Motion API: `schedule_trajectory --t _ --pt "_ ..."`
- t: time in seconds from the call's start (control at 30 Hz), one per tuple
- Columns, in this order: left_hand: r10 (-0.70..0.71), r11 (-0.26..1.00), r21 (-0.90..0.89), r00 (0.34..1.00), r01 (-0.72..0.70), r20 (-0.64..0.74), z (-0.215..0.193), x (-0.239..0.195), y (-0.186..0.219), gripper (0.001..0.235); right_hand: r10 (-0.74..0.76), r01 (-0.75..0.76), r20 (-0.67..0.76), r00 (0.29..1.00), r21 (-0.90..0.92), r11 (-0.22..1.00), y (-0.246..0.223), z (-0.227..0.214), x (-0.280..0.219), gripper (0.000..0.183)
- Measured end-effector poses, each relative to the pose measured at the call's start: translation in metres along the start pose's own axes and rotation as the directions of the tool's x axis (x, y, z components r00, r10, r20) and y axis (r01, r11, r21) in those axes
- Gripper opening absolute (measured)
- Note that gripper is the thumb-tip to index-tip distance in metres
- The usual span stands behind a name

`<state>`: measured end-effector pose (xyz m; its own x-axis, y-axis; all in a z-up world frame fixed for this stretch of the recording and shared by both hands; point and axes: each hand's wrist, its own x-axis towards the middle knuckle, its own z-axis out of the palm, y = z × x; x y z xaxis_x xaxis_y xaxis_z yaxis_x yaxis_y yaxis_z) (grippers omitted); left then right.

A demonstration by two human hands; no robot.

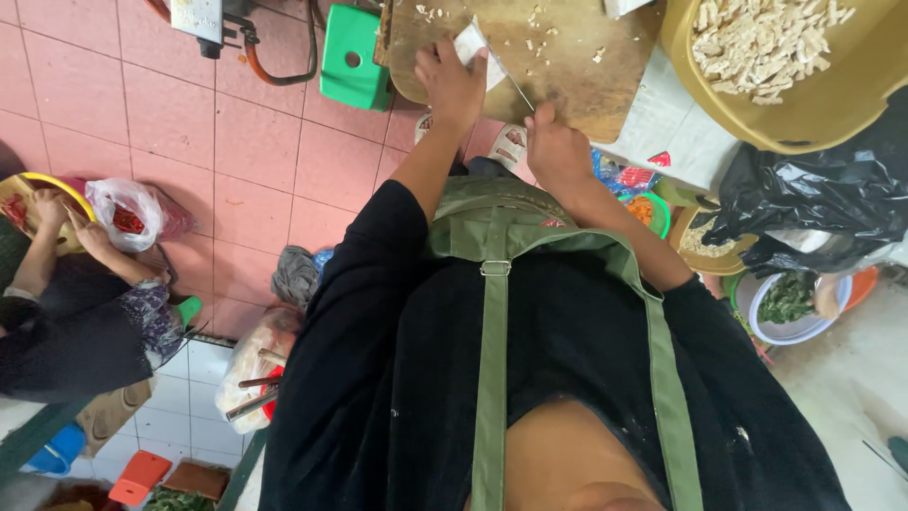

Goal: Chopping blocks of tofu into thin slices on a wooden cutting board in a kitchen.

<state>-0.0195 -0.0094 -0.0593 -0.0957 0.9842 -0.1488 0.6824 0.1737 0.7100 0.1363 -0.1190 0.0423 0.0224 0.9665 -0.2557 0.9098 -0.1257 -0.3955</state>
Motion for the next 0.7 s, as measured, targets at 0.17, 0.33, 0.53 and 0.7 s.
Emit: schedule_trajectory --t 0.17,0.33,0.53,0.7 --pt "0.029 1.0 0.001 0.999 -0.029 -0.016 0.004 0.002 -0.004 0.066 -0.03 0.03 0.002 1.0 0.001 1.0 -0.005 -0.006 0.004 0.028" --pt "-0.004 0.999 0.036 1.0 0.003 0.005 0.003 0.003 0.0 0.065 0.021 -0.02 0.047 0.999 -0.007 1.0 -0.013 0.006 0.027 0.03" --pt "0.038 0.999 0.02 0.999 -0.038 -0.016 0.006 -0.001 -0.002 0.065 0.036 -0.037 0.024 0.999 0.064 0.997 -0.006 0.031 0.041 0.027" --pt "0.007 1.0 0.022 1.0 -0.007 -0.021 0.003 0.007 -0.001 0.065 0.023 -0.023 0.004 1.0 0.099 0.995 0.008 0.022 0.007 0.024"
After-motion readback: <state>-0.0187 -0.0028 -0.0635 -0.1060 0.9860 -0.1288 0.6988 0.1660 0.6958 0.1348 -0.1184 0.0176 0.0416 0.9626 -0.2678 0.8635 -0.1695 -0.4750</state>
